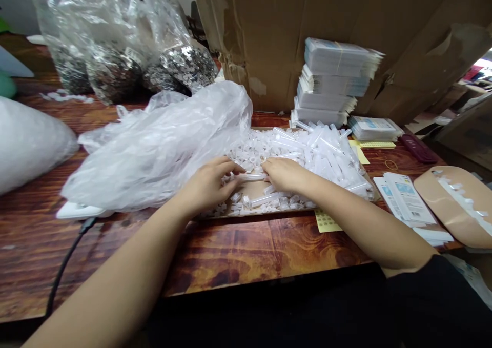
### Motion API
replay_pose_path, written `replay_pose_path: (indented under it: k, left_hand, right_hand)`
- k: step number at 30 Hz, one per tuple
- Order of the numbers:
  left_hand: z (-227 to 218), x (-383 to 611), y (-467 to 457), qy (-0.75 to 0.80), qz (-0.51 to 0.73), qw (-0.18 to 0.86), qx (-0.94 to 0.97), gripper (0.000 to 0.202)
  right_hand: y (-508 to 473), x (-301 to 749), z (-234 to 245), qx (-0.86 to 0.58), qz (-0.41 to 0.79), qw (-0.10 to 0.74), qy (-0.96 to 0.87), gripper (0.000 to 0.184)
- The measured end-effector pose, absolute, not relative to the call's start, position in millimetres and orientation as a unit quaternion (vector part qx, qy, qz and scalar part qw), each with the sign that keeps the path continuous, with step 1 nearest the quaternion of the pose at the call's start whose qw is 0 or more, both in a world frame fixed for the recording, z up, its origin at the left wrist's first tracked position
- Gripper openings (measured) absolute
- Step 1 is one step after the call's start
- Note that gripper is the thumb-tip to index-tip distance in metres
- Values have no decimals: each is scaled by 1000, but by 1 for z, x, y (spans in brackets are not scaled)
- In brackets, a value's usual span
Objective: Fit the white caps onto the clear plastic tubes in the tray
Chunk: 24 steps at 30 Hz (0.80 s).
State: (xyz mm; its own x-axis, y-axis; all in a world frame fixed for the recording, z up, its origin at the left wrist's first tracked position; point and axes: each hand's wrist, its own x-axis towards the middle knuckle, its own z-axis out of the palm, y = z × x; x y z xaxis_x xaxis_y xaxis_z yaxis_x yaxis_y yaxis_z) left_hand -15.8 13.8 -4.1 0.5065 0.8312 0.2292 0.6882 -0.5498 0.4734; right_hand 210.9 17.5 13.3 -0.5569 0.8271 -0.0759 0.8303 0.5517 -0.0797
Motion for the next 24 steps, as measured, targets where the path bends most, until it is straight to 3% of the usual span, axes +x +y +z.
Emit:
replay_pose_path:
  k: [4, 9, 13, 18, 24]
  left_hand:
    - [-9, -8, 12, 419, 224, 162, 865, 36]
    - [-3, -8, 7, 436, 233, 210, 843, 32]
    - [3, -15, 7, 451, 358, 300, 761, 32]
    - [4, -17, 13, 429, 497, 482, 580, 19]
    - [8, -10, 10, 416, 490, 526, 557, 20]
  right_hand:
    - [19, 207, 23, 445, -45, 6, 894, 6]
    - [15, 207, 36, 421, -31, -81, 903, 13]
    - [4, 216, 43, 413, -67, -178, 891, 7]
    - [-18, 223, 35, 317, -212, -52, 923, 16]
    - [-23, 213, 14, 308, -143, -22, 940, 25]
